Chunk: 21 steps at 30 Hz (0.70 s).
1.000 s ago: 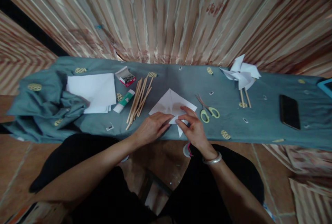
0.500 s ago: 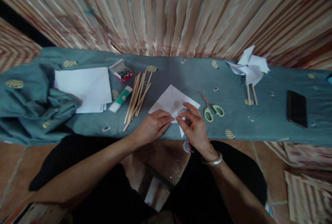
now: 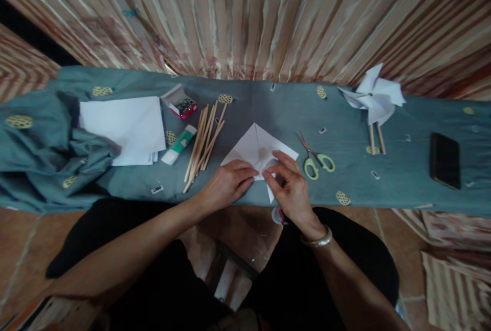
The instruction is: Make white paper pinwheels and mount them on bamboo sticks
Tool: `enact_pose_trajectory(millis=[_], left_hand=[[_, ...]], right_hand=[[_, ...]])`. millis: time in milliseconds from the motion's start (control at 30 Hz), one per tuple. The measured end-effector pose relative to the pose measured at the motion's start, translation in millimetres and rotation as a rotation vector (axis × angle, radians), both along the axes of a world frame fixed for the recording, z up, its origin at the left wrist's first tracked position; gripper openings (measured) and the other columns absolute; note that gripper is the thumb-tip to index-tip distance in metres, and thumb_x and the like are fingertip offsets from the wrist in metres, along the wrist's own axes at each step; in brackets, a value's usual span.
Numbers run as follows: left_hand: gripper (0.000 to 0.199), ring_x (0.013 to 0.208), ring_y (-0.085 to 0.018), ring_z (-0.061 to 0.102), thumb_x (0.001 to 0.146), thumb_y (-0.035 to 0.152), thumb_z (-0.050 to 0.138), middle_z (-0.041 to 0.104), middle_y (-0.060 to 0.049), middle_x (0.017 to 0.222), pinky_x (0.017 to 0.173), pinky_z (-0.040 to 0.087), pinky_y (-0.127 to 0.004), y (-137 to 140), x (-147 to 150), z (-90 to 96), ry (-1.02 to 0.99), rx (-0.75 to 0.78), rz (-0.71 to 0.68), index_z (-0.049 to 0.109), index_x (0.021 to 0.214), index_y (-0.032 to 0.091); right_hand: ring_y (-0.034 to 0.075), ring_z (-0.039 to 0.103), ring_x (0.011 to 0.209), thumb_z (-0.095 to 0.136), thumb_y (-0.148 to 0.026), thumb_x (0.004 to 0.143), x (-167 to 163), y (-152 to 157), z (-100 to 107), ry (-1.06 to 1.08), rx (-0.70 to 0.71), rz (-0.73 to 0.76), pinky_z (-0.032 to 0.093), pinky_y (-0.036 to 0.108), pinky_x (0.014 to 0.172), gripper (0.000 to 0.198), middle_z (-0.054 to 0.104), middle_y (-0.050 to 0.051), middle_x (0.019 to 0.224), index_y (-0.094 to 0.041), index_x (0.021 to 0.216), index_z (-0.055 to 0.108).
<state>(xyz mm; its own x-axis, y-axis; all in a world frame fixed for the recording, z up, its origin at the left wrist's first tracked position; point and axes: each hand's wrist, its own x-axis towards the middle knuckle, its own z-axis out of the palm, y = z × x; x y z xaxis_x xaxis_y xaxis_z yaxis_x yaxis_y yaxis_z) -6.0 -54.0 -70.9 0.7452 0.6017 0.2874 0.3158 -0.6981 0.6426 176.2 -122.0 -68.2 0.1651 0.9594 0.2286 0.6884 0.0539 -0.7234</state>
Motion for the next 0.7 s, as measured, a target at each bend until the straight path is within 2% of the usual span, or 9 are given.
enact_pose_trajectory(millis=[467,600,700], left_hand=[[0.022,0.091,-0.018,0.064,0.092,0.018,0.050,0.069,-0.009,0.096,0.083,0.054,-0.030,1.7,0.9,0.2,-0.004,0.007,-0.004,0.069,0.101,0.013],[0.022,0.091,-0.017,0.065,0.092,0.018,0.050,0.069,-0.009,0.096,0.083,0.055,-0.030,1.5,1.1,-0.4,0.000,0.011,0.004,0.069,0.102,0.014],[0.023,0.092,-0.018,0.065,0.092,0.018,0.049,0.069,-0.009,0.097,0.084,0.055,-0.032,1.4,1.0,-1.3,0.000,-0.001,0.006,0.069,0.103,0.014]], right_hand=[[0.026,0.046,0.131,0.054,-0.027,0.090,-0.8,-1.4,2.5,-0.097,0.037,0.041,0.040,0.050,0.110,0.013,0.057,0.007,0.134,-0.023,0.090,0.067],[0.025,0.040,0.137,0.047,-0.021,0.092,-0.6,-2.9,0.8,-0.125,0.058,0.101,0.035,0.052,0.113,0.025,0.052,0.008,0.141,-0.023,0.109,0.065],[0.024,0.031,0.143,0.041,-0.013,0.092,-2.1,-4.9,-1.6,-0.144,0.042,0.141,0.031,0.054,0.116,0.040,0.043,0.004,0.149,-0.027,0.125,0.058]])
